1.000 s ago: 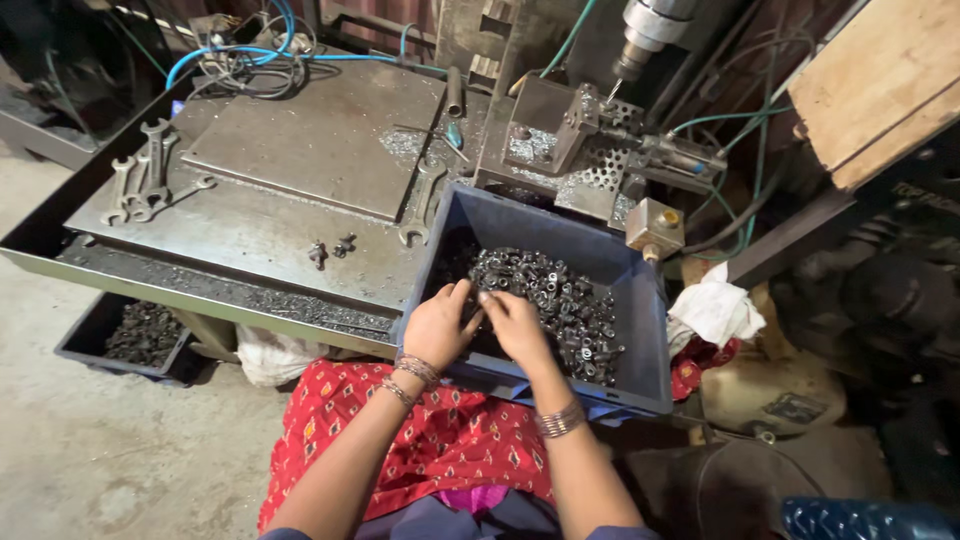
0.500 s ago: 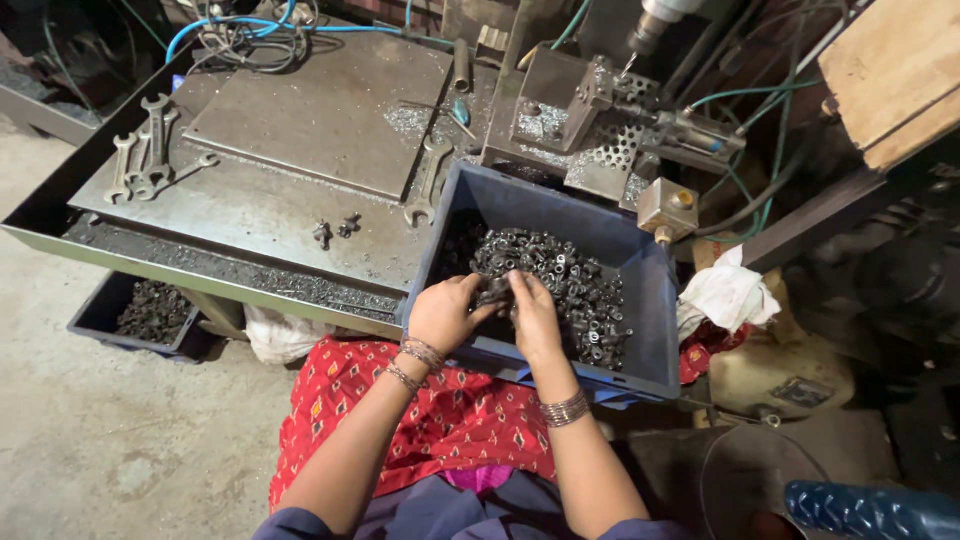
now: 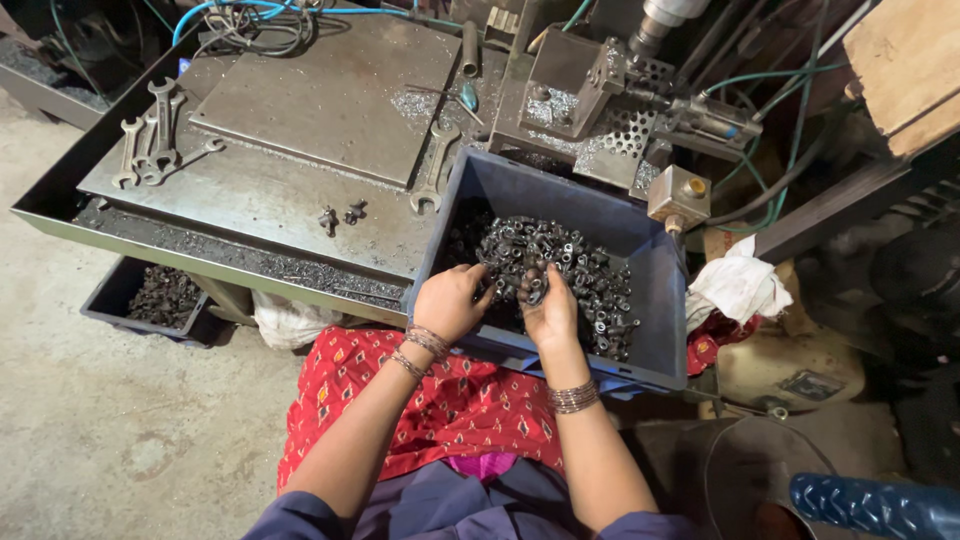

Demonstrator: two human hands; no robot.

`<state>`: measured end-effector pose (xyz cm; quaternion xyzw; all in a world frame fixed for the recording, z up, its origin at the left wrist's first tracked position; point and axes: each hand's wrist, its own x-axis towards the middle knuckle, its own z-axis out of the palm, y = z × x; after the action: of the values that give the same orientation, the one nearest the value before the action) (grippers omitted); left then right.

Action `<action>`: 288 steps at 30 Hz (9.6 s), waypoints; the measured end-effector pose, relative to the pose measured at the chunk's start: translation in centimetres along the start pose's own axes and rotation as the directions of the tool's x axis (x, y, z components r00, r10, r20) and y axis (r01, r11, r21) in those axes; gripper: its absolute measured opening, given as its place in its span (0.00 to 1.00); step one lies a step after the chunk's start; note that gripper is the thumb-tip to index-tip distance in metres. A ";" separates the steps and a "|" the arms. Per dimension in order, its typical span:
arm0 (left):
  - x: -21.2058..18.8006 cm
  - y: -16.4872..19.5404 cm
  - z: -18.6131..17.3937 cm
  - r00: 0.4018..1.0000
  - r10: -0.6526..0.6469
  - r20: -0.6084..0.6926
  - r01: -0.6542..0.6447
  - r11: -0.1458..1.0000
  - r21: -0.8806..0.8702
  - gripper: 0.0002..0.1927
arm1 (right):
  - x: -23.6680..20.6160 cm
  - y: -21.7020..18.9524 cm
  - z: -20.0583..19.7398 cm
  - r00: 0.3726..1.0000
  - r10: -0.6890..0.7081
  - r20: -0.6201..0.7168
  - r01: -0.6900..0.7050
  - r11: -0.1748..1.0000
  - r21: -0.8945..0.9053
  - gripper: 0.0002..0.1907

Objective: The person sorts small metal parts from a blue bin, picking them up by hand and placing them into a jig on a machine. The person continues this repetitive sorting and placement process throughout the clip.

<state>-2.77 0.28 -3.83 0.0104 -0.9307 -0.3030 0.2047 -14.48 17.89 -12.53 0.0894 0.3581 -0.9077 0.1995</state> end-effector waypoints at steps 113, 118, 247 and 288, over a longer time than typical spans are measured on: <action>-0.7 0.0 -1.3 0.998 -0.054 -0.021 0.053 0.998 -0.035 0.13 | 17.1 -19.7 13.9 0.967 -0.248 -0.054 0.207 0.895 -0.395 0.16; -0.7 0.2 -1.3 0.996 -0.088 0.006 0.088 0.996 -0.028 0.13 | 17.8 -20.1 14.2 0.808 -0.578 -0.115 0.344 0.620 -0.705 0.21; 5.1 -20.2 -3.8 0.721 -0.592 -0.359 0.678 0.710 0.192 0.38 | -10.2 -3.0 8.2 0.718 -0.275 0.639 0.591 -0.244 -0.769 0.11; -0.9 2.6 0.3 0.997 0.000 0.077 -0.010 0.991 0.135 0.19 | -4.9 -1.8 1.9 0.980 -0.135 0.145 0.186 0.880 -0.436 0.12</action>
<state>-1.80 2.67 -2.87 0.0104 -0.9562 -0.2391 0.1685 -10.86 19.22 -8.57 -0.0393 0.5519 -0.8178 0.1583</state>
